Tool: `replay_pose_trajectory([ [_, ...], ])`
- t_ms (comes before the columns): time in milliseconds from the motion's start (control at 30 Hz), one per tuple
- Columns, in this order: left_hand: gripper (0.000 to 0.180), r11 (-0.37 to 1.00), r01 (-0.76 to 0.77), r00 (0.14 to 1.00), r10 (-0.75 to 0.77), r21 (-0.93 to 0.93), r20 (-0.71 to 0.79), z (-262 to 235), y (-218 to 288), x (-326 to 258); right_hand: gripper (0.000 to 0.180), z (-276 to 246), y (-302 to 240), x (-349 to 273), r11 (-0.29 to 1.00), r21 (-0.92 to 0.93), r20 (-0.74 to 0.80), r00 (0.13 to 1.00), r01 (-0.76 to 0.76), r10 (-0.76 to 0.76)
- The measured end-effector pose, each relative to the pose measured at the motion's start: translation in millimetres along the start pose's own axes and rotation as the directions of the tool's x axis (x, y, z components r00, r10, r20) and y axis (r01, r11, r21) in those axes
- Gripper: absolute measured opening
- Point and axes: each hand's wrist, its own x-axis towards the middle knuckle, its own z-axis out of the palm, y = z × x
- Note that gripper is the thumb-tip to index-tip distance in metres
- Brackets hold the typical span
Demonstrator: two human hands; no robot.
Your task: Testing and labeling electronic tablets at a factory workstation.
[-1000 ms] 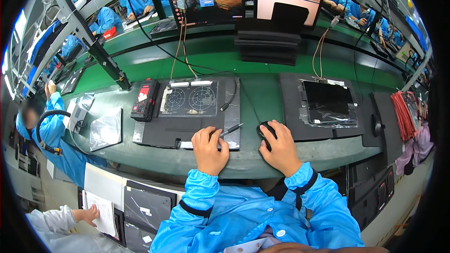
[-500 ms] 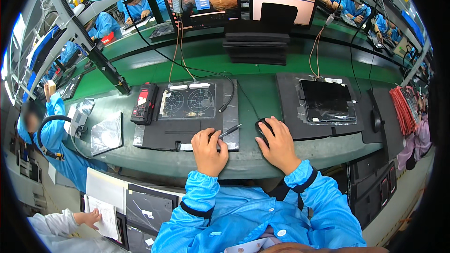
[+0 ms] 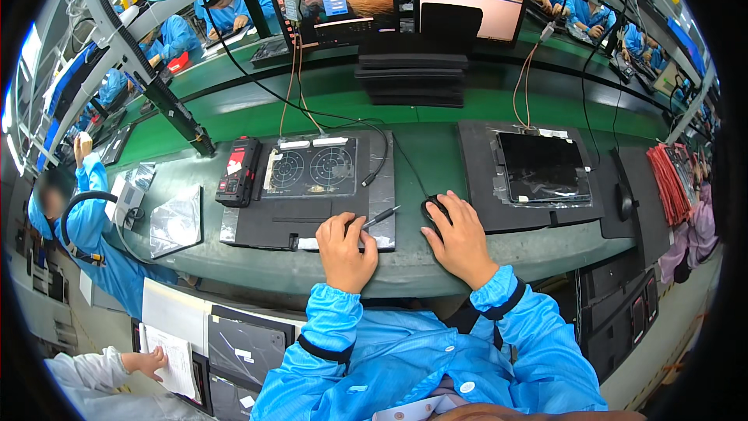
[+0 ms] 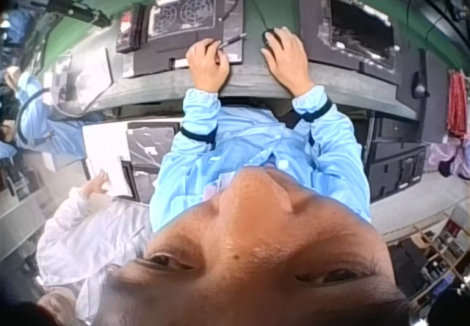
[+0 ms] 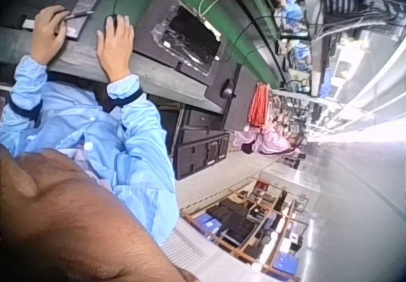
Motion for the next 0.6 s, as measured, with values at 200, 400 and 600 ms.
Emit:
replay_pose_trajectory([
  [200,0.029,1.000,0.003,1.000,-0.003,-0.005,-0.001,-0.9,0.8,-0.3,0.046,0.4,0.6,-0.9,1.000,-0.009,-0.010,1.000,0.012,-0.012],
  [400,0.029,1.000,-0.003,1.000,0.003,0.000,-0.007,0.7,-1.1,-2.1,0.047,2.4,-0.2,-1.7,1.000,0.004,-0.041,0.999,-0.001,0.002],
  [600,0.027,1.000,0.013,1.000,-0.013,-0.007,0.000,0.9,-1.1,0.0,0.047,0.8,0.2,-3.8,0.999,0.051,-0.068,0.998,0.009,-0.006],
])
